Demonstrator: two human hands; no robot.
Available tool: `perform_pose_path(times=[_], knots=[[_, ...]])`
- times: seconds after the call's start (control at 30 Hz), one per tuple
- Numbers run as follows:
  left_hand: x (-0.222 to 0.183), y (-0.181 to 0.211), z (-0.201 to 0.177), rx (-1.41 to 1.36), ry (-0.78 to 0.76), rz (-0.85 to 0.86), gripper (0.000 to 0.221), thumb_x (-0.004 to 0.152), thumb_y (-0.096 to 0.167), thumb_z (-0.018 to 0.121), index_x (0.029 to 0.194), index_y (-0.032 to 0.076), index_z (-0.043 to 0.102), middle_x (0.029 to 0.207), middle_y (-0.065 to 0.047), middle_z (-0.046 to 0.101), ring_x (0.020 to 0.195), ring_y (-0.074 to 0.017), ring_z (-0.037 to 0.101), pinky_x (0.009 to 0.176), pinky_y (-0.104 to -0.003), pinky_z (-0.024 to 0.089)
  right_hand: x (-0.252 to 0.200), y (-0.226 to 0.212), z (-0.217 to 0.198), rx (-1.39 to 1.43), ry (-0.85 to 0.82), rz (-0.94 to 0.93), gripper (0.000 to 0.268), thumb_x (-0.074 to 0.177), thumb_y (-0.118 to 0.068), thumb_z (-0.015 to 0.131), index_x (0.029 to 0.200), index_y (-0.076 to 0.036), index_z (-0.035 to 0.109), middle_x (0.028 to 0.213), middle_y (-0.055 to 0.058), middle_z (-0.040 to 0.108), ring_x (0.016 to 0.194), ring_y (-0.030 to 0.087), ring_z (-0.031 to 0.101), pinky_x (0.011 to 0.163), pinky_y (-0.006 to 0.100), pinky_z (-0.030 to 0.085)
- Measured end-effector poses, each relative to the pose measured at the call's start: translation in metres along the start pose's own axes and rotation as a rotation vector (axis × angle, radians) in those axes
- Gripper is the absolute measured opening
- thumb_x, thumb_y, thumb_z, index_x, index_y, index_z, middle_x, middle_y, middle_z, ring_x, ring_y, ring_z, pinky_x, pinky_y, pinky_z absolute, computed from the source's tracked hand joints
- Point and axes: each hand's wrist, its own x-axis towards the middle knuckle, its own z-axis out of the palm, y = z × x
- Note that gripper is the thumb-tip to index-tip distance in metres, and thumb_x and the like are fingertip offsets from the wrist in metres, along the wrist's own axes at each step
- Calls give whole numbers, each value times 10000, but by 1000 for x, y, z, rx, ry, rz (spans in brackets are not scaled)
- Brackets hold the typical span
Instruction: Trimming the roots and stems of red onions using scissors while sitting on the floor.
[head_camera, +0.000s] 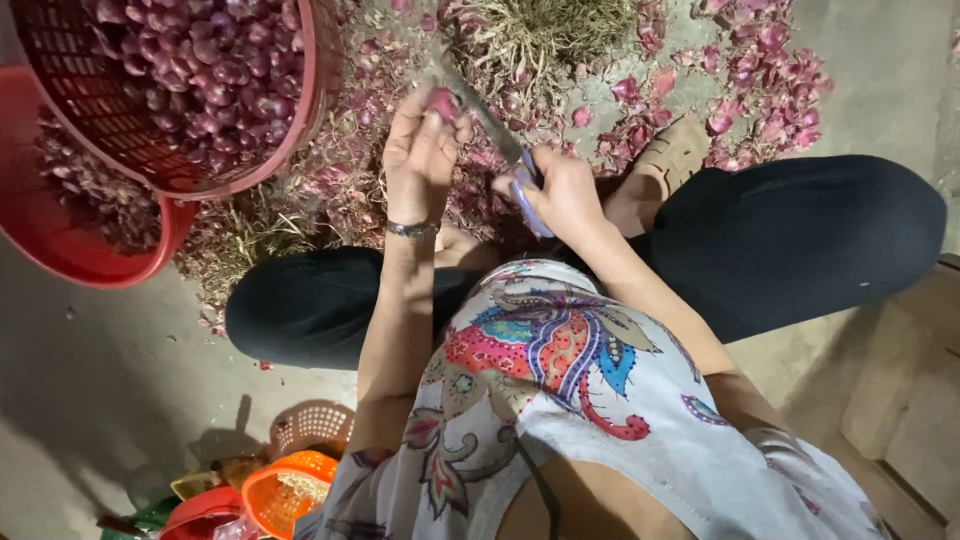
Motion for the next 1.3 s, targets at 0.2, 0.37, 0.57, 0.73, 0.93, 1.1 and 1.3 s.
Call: perform_pose_path(times=[0.2,0.37,0.57,0.73,0.93,1.1,1.3], knots=[[-17,-12,28,1262,-210,294,542,847,-35,801,1295,209,617,1181,-2,720,1040,-123,656,968,-251,528,25,-9,-12,555,33,25,665,805,-660,742,1091,-78,595,683,-51,539,571,102,508,580,294,415],[-33,-11,59,1190,-90,26,583,839,-158,719,1323,153,622,1135,-65,690,902,-125,658,812,-174,606,30,-25,-26,788,-83,-69,407,963,-458,696,990,-60,613,734,-13,545,613,114,526,593,256,433],[-37,-3,59,784,-55,-145,563,924,-156,702,1370,177,612,1108,-12,700,749,-51,531,719,-158,523,24,-15,-27,875,-74,-18,177,1050,-184,596,951,-44,551,644,-8,522,499,111,500,486,232,425],[-25,10,75,481,-11,-188,280,996,131,653,1273,154,628,1078,-21,680,985,-131,627,939,-309,554,7,-10,-27,606,1,24,142,989,-84,645,944,-67,512,704,0,519,561,121,483,562,249,410],[20,42,-18,297,253,407,165,965,211,639,1061,107,553,1164,-81,657,946,-162,639,905,-311,559,-14,-40,-77,-55,-83,42,272,898,-201,834,1002,-15,665,774,91,692,564,212,592,535,338,479],[75,-13,-110,176,868,193,659,812,264,682,1410,50,506,1192,-196,665,952,-292,663,846,-427,603,-20,-81,-176,-328,-164,22,478,897,-276,845,1226,48,722,903,160,751,609,271,672,554,371,512],[132,-149,-133,1551,271,-274,406,944,232,620,1331,132,548,1026,26,662,702,-44,606,612,-177,618,-7,-27,-246,-7,-163,49,659,890,56,758,1433,267,451,1278,336,555,1053,356,559,949,415,464]])
